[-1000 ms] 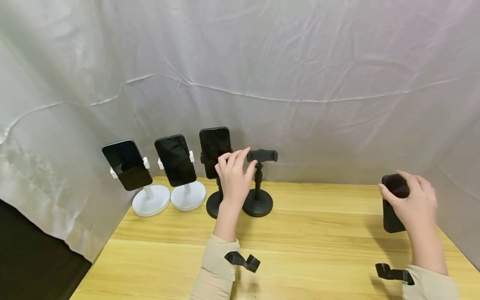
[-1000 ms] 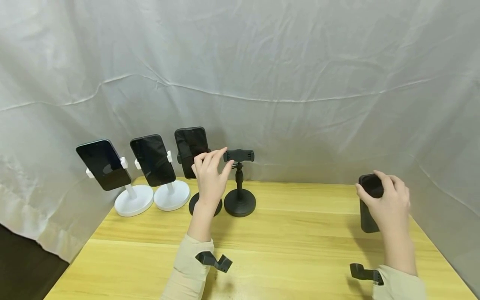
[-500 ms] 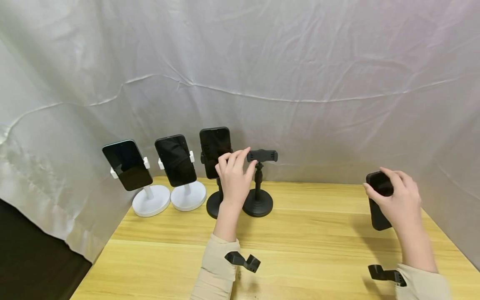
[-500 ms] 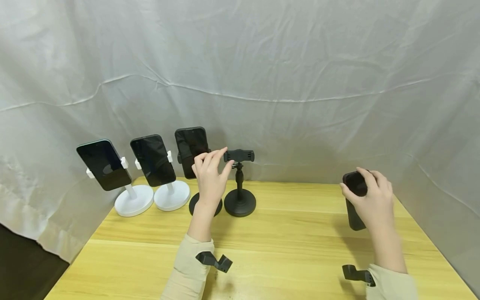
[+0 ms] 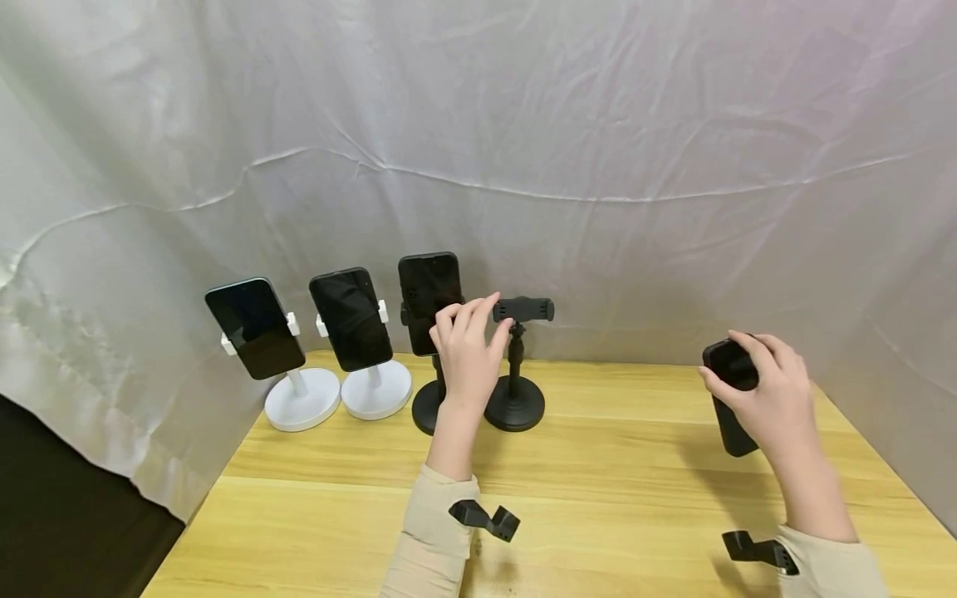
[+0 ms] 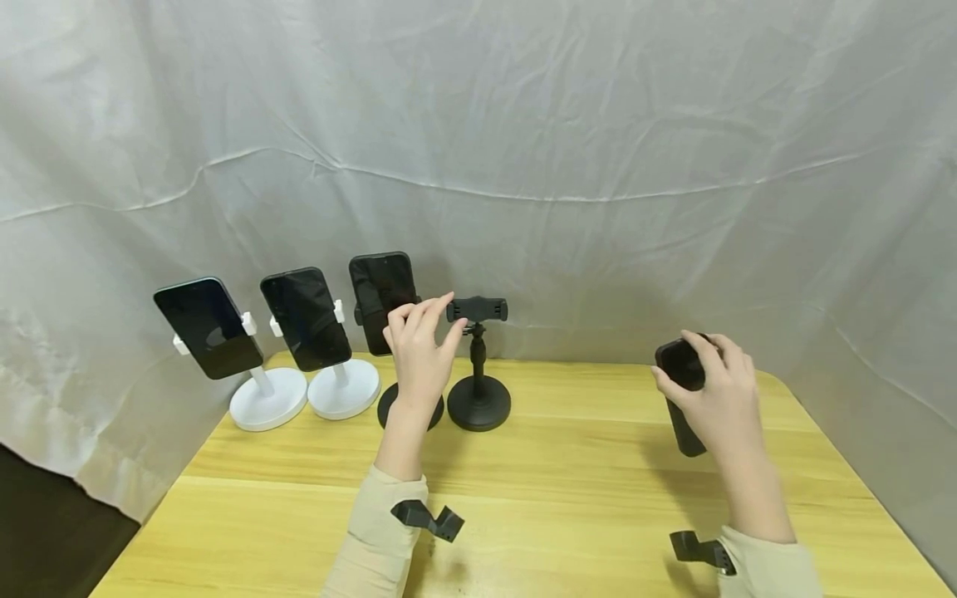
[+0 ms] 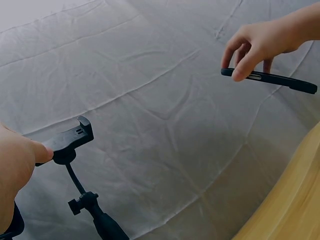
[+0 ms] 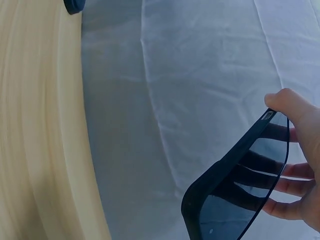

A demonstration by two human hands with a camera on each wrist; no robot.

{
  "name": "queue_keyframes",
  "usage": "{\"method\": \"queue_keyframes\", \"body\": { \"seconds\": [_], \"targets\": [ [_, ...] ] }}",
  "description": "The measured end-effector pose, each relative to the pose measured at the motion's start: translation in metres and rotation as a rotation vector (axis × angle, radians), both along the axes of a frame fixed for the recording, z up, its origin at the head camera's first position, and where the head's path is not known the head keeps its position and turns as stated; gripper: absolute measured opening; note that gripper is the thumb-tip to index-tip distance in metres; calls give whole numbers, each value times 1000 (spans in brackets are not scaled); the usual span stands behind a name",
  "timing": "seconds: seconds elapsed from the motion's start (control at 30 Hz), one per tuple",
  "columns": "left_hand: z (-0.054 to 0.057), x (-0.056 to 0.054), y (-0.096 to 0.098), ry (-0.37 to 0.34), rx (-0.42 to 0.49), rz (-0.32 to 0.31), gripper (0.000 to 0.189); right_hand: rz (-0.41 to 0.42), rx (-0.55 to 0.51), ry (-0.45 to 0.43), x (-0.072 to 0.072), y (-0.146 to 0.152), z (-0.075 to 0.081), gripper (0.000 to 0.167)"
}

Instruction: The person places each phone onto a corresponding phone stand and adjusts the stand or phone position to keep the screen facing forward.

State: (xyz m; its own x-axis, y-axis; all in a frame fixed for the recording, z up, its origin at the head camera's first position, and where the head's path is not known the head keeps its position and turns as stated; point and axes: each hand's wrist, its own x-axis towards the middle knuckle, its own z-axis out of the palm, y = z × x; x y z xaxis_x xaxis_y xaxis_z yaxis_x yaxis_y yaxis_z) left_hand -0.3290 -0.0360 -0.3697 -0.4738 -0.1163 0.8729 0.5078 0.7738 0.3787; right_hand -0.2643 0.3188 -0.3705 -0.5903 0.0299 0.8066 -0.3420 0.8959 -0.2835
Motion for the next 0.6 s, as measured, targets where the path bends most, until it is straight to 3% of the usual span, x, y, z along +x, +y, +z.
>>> {"method": "queue_keyframes", "body": {
  "seconds": [0.6],
  "targets": [
    [-3,-2,-5,-16,4,5,35,106,65,77,2,-34,5,61]
  ]
}}
